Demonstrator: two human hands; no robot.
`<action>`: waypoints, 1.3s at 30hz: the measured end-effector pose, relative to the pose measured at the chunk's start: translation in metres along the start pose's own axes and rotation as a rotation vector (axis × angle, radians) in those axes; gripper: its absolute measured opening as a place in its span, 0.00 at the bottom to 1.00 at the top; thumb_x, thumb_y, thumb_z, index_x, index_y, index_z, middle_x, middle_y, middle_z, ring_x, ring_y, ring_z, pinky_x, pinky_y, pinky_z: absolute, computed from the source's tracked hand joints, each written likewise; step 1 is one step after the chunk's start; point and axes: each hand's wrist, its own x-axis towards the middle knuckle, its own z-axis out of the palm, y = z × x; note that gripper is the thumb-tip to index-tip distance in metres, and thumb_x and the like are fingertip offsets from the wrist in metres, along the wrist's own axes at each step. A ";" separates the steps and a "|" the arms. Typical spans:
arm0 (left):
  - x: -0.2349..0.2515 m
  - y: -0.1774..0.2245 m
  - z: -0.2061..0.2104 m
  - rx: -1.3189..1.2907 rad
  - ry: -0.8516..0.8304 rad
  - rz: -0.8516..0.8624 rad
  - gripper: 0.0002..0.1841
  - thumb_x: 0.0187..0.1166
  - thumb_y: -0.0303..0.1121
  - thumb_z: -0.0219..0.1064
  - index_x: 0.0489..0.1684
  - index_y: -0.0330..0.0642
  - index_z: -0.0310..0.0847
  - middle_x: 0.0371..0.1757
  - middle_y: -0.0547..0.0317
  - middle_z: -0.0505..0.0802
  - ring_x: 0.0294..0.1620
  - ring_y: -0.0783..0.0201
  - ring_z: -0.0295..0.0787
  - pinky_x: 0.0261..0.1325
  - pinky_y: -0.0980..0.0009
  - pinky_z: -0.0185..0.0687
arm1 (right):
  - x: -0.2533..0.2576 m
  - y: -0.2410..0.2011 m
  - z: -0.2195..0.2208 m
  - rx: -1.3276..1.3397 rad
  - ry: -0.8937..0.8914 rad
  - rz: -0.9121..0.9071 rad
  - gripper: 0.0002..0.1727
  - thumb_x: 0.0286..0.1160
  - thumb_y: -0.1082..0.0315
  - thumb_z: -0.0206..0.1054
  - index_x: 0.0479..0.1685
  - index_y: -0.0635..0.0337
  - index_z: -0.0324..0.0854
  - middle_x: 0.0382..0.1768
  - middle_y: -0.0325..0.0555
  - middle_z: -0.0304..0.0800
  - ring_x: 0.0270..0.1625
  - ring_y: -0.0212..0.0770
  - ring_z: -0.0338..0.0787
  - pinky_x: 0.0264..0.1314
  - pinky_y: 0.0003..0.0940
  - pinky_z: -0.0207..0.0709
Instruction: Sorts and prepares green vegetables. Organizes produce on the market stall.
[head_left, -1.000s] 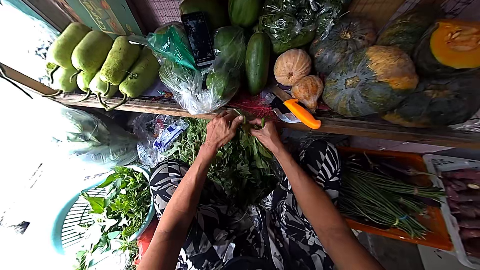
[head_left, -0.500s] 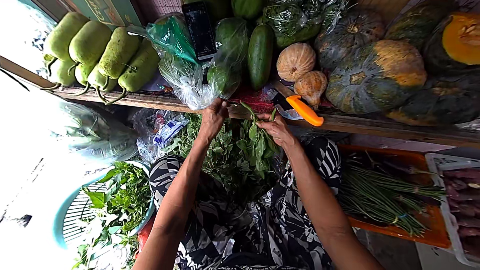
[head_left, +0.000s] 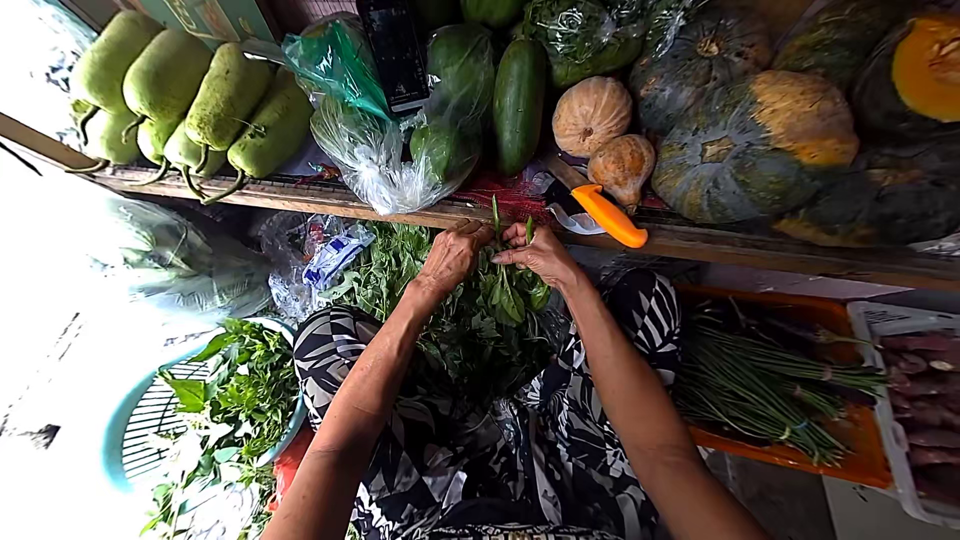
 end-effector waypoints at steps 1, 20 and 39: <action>0.000 -0.002 0.000 0.029 0.010 0.014 0.08 0.82 0.21 0.61 0.46 0.32 0.89 0.42 0.40 0.91 0.45 0.40 0.91 0.50 0.49 0.86 | -0.001 -0.001 -0.002 0.048 -0.023 0.017 0.18 0.57 0.80 0.81 0.46 0.65 0.82 0.25 0.35 0.82 0.22 0.23 0.75 0.23 0.18 0.66; 0.002 0.012 0.007 -0.517 -0.106 -0.482 0.09 0.88 0.30 0.61 0.51 0.34 0.85 0.42 0.44 0.92 0.41 0.52 0.90 0.50 0.49 0.83 | -0.002 -0.003 0.003 0.308 0.122 0.060 0.04 0.80 0.74 0.68 0.45 0.65 0.87 0.24 0.32 0.84 0.15 0.18 0.64 0.17 0.15 0.59; 0.004 0.025 0.011 -1.449 -0.008 -0.934 0.10 0.92 0.28 0.46 0.53 0.50 0.74 0.35 0.67 0.85 0.25 0.76 0.77 0.28 0.79 0.76 | -0.004 0.001 0.001 0.397 -0.141 -0.078 0.12 0.86 0.74 0.55 0.63 0.59 0.73 0.39 0.33 0.84 0.27 0.22 0.75 0.32 0.19 0.75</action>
